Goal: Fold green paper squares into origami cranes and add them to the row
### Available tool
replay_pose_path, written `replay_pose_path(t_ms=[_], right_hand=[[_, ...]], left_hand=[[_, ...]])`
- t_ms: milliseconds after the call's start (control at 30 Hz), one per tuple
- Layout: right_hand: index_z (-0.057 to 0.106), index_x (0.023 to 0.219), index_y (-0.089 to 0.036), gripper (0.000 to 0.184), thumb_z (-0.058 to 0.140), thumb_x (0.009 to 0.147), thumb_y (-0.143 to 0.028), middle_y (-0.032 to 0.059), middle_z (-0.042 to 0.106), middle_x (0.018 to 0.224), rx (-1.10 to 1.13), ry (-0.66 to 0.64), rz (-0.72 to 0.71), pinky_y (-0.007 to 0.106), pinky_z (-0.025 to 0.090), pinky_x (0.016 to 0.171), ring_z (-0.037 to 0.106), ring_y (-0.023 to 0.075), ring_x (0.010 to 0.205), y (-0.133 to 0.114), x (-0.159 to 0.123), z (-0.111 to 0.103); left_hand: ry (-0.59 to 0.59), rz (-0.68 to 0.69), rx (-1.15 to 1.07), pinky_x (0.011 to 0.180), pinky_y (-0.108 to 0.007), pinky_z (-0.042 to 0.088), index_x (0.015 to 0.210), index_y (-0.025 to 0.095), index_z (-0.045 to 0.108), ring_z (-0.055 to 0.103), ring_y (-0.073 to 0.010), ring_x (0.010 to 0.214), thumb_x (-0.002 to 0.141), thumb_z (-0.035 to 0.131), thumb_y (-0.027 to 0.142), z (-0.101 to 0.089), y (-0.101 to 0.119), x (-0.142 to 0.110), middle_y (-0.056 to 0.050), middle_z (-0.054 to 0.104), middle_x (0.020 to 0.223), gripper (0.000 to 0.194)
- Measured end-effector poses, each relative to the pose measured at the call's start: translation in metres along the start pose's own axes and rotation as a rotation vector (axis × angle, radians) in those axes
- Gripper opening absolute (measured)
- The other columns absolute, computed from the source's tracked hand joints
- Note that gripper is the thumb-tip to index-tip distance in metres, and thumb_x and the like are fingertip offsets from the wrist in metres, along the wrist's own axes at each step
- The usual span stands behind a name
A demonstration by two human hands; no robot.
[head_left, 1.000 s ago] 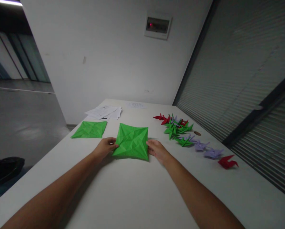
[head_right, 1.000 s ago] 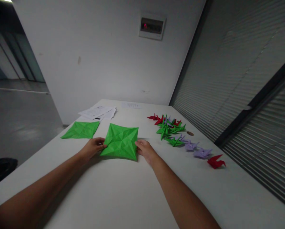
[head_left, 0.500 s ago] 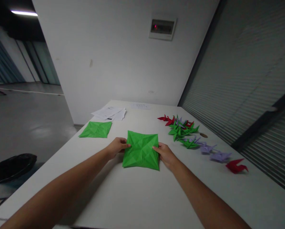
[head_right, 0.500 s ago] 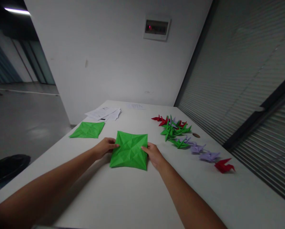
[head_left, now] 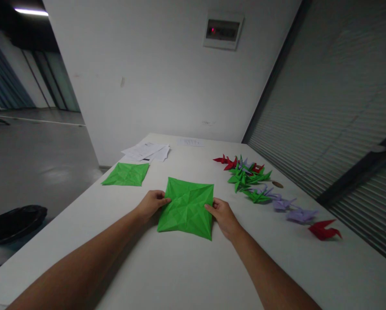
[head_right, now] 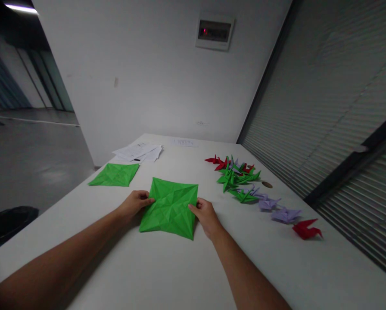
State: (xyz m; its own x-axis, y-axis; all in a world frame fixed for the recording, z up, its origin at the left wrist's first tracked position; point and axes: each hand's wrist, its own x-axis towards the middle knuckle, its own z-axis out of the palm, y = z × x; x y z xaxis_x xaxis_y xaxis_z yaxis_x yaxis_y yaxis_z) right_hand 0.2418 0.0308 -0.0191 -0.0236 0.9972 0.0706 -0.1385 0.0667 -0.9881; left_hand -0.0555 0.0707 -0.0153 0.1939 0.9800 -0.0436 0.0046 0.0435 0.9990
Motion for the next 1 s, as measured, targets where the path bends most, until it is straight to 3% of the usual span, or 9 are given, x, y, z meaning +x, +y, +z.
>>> replay_pose_path(t_ms=[433,600,867,1000], right_hand=[[0.074,0.079,-0.019,0.042,0.097,0.06,-0.048,0.0055,0.079,0.079,0.021,0.023,0.04,0.034,0.054,0.072,0.071,0.0225,0.073,-0.0018,0.0028,-0.0025],[0.074,0.079,-0.019,0.042,0.097,0.059,-0.048,0.0057,0.079,0.08,0.026,0.03,0.033,0.033,0.054,0.072,0.071,0.0222,0.073,0.0001,0.0055,-0.0021],[0.075,0.084,-0.018,0.044,0.096,0.061,-0.051,0.0077,0.08,0.084,0.006,0.017,0.036,0.036,0.056,0.075,0.073,0.0242,0.075,-0.0009,0.0034,-0.0039],[0.072,0.088,-0.02,0.046,0.096,0.062,-0.049,0.0068,0.08,0.084,0.015,0.02,0.035,0.037,0.057,0.074,0.073,0.0243,0.075,-0.0021,0.0028,-0.0033]], left_hand=[[0.01,0.011,0.04,0.054,-0.025,0.038,0.075,0.015,0.067,0.058,-0.015,0.058,0.062,0.09,0.047,0.0019,0.0004,0.0014,-0.001,0.066,0.066,0.042],[0.046,0.035,-0.057,0.048,-0.021,0.033,0.091,0.021,0.059,0.052,-0.0109,0.05,0.058,0.093,0.044,0.0034,0.004,0.0004,0.008,0.057,0.06,0.053],[0.02,0.026,-0.096,0.048,-0.019,0.033,0.097,0.022,0.052,0.051,-0.0096,0.05,0.06,0.092,0.042,0.0037,0.0062,-0.0014,0.01,0.056,0.062,0.058],[0.014,0.049,-0.105,0.048,-0.019,0.032,0.091,0.024,0.046,0.049,-0.0092,0.05,0.062,0.091,0.041,0.0039,0.0057,-0.0017,0.011,0.055,0.061,0.056]])
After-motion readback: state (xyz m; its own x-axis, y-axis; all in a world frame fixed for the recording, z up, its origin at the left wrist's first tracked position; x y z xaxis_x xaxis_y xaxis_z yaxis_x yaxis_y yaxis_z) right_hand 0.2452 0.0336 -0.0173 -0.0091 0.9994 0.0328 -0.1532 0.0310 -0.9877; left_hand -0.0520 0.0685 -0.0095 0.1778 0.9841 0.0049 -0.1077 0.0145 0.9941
